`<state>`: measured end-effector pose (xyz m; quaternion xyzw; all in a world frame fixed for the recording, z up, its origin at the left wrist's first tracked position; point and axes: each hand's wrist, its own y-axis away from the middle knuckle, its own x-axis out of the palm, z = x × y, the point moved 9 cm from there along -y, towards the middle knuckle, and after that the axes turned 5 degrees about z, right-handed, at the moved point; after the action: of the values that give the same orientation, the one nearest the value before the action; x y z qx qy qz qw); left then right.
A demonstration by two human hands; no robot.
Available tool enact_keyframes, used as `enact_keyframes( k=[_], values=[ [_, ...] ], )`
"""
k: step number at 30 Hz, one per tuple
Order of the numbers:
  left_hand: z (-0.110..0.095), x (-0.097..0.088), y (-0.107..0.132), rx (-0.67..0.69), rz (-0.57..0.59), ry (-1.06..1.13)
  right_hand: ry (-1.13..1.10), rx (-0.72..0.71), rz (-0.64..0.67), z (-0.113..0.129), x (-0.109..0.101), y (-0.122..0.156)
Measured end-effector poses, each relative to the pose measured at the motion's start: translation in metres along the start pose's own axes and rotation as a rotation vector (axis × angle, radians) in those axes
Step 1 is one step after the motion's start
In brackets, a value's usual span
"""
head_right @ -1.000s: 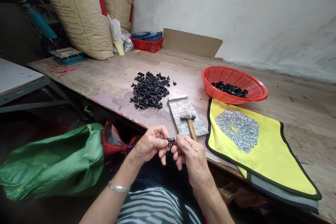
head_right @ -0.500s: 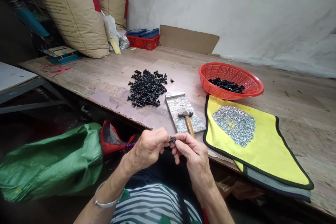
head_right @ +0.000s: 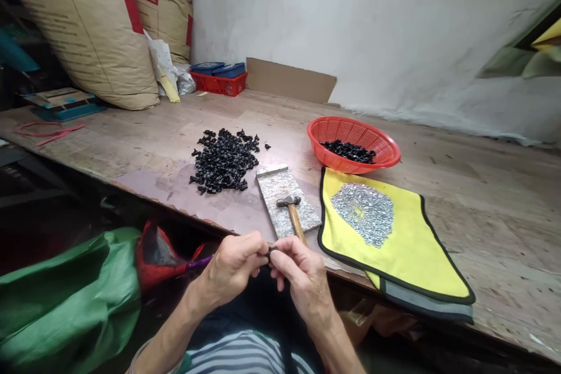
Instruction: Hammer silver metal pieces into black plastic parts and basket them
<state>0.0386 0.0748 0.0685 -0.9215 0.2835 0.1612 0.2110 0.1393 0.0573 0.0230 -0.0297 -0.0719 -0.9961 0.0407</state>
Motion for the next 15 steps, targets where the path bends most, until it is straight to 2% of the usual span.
enact_keyframes(
  k=[3,5,7,10,13,15],
  values=[
    [0.046,0.014,0.007,-0.327,-0.059,0.368,0.003,0.121,0.026,-0.016,-0.005,-0.003],
    [0.067,0.02,0.014,-0.462,-0.141,0.507,0.027,0.145,0.035,-0.013,-0.019,-0.011],
    [0.079,0.02,0.019,-0.532,-0.209,0.551,0.097,0.08,-0.04,0.009,-0.05,-0.026],
    [0.083,0.022,0.022,-0.6,-0.232,0.539,0.226,-0.11,-0.393,0.069,-0.124,-0.055],
    [0.08,0.034,0.025,-0.655,-0.178,0.53,0.251,-0.193,-0.594,0.115,-0.18,-0.088],
    [0.077,0.043,0.026,-0.66,-0.107,0.519,0.299,-0.175,-0.669,0.128,-0.202,-0.104]
  ],
)
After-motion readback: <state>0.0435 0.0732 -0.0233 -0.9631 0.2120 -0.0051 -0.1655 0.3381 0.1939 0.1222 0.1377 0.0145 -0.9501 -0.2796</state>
